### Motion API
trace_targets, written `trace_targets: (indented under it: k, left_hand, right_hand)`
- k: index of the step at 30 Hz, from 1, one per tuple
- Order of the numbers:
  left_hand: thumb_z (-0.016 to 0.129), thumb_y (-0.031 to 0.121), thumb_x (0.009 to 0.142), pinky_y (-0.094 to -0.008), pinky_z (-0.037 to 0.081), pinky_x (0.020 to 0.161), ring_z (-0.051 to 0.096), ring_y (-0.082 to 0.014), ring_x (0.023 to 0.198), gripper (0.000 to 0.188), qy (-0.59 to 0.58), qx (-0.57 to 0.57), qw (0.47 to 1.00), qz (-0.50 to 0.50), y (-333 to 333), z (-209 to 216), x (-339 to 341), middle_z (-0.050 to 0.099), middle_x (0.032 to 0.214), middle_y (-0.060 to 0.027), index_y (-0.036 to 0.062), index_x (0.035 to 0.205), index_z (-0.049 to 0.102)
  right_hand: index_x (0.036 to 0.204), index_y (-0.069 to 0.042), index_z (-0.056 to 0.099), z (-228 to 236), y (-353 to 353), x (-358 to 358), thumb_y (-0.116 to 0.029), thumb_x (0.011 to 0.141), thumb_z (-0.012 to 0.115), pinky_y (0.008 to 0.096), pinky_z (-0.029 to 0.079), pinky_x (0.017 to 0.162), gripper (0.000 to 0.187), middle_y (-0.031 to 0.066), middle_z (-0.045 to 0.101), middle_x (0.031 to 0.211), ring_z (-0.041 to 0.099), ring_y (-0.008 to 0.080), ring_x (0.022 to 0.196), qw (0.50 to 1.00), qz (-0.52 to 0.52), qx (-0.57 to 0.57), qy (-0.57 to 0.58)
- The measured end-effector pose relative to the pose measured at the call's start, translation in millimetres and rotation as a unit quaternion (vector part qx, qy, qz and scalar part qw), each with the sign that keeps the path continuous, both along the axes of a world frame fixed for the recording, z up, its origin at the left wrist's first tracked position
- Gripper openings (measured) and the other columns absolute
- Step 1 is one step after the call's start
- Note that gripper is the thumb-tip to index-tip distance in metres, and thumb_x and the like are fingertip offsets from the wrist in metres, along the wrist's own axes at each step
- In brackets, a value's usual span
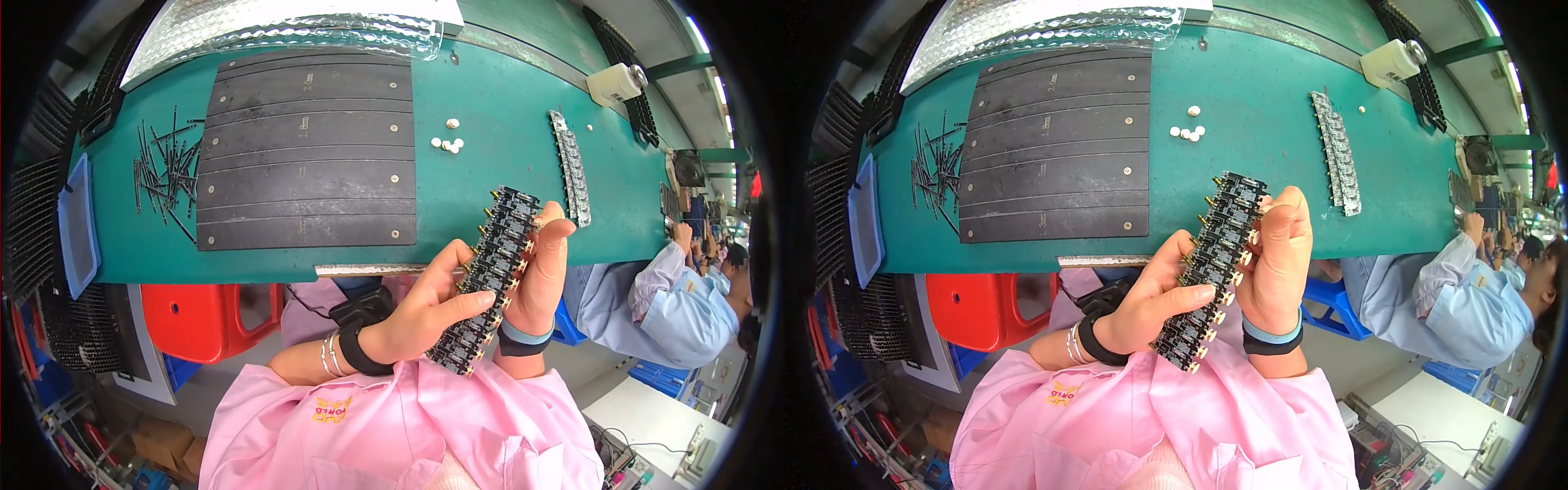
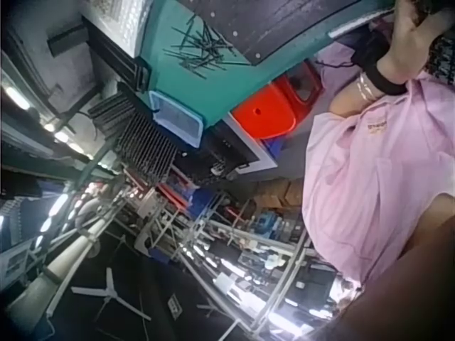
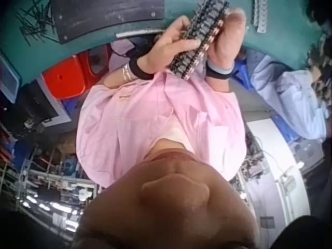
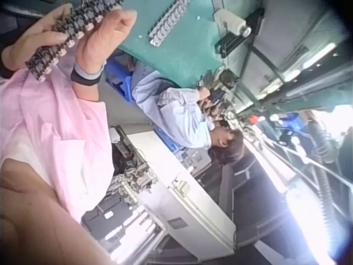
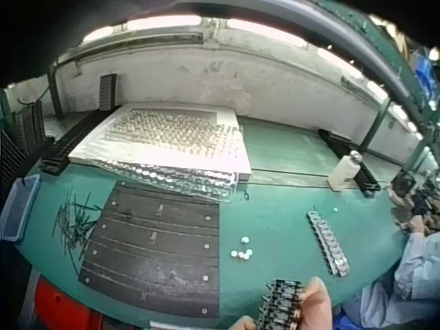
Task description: Manually inserting small plastic components into a terminal block or circuit board module.
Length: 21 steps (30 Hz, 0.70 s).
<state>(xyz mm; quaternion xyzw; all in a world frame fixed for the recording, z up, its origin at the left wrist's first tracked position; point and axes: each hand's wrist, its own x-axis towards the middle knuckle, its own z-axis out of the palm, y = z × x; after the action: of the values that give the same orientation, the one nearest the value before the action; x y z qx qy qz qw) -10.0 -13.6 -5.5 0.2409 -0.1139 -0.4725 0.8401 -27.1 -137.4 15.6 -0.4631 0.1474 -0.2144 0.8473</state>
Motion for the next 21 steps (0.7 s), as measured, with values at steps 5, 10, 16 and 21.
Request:
trace_targets:
  k: [5, 10, 16, 21]
  left_hand:
    - [0.048, 0.004, 0.081, -0.0225, 0.041, 0.063, 0.047, -0.0076, 0.074, 0.021, -0.012, 0.003, 1.0, 0.004, -1, -2, 0, 0.047, 0.089, -0.0044, 0.0083, 0.094, 0.031]
    - [0.048, 0.005, 0.081, -0.0234, 0.043, 0.06, 0.048, -0.0087, 0.071, 0.022, 0.019, 0.0, 1.0, 0.006, -2, 1, -1, 0.047, 0.086, -0.0046, 0.0091, 0.094, 0.031]
    - [0.049, 0.006, 0.081, -0.0234, 0.045, 0.055, 0.05, -0.0097, 0.067, 0.021, 0.074, -0.026, 0.997, -0.016, 2, 4, 2, 0.048, 0.084, -0.0052, 0.01, 0.093, 0.032]
    - [0.049, 0.008, 0.081, -0.0224, 0.045, 0.055, 0.052, -0.009, 0.066, 0.02, 0.1, -0.032, 0.994, -0.031, 7, 7, 6, 0.05, 0.084, -0.0051, 0.0088, 0.092, 0.033]
  right_hand:
    - [0.073, -0.01, 0.036, 0, -3, -1, -0.046, 0.079, 0.046, 0.0221, 0.045, 0.048, 0.038, 0.0018, 0.05, 0.067, 0.053, 0.0094, 0.057, 0.996, -0.012, -0.08, 0.027]
    - [0.072, -0.009, 0.037, 7, 2, 2, -0.032, 0.083, 0.05, 0.0183, 0.04, 0.041, 0.028, -0.0016, 0.047, 0.06, 0.046, 0.0054, 0.049, 0.997, -0.035, -0.057, 0.041]
    - [0.074, -0.008, 0.039, 9, -12, -5, -0.03, 0.087, 0.044, 0.0185, 0.031, 0.036, 0.026, -0.0023, 0.039, 0.06, 0.031, 0.0053, 0.045, 0.995, 0.046, 0.087, 0.017]
    - [0.084, -0.003, 0.038, 15, -30, -5, -0.015, 0.086, 0.038, 0.0186, 0.028, 0.035, 0.012, 0.0028, 0.039, 0.074, 0.031, 0.0061, 0.052, 0.952, 0.067, 0.298, 0.032]
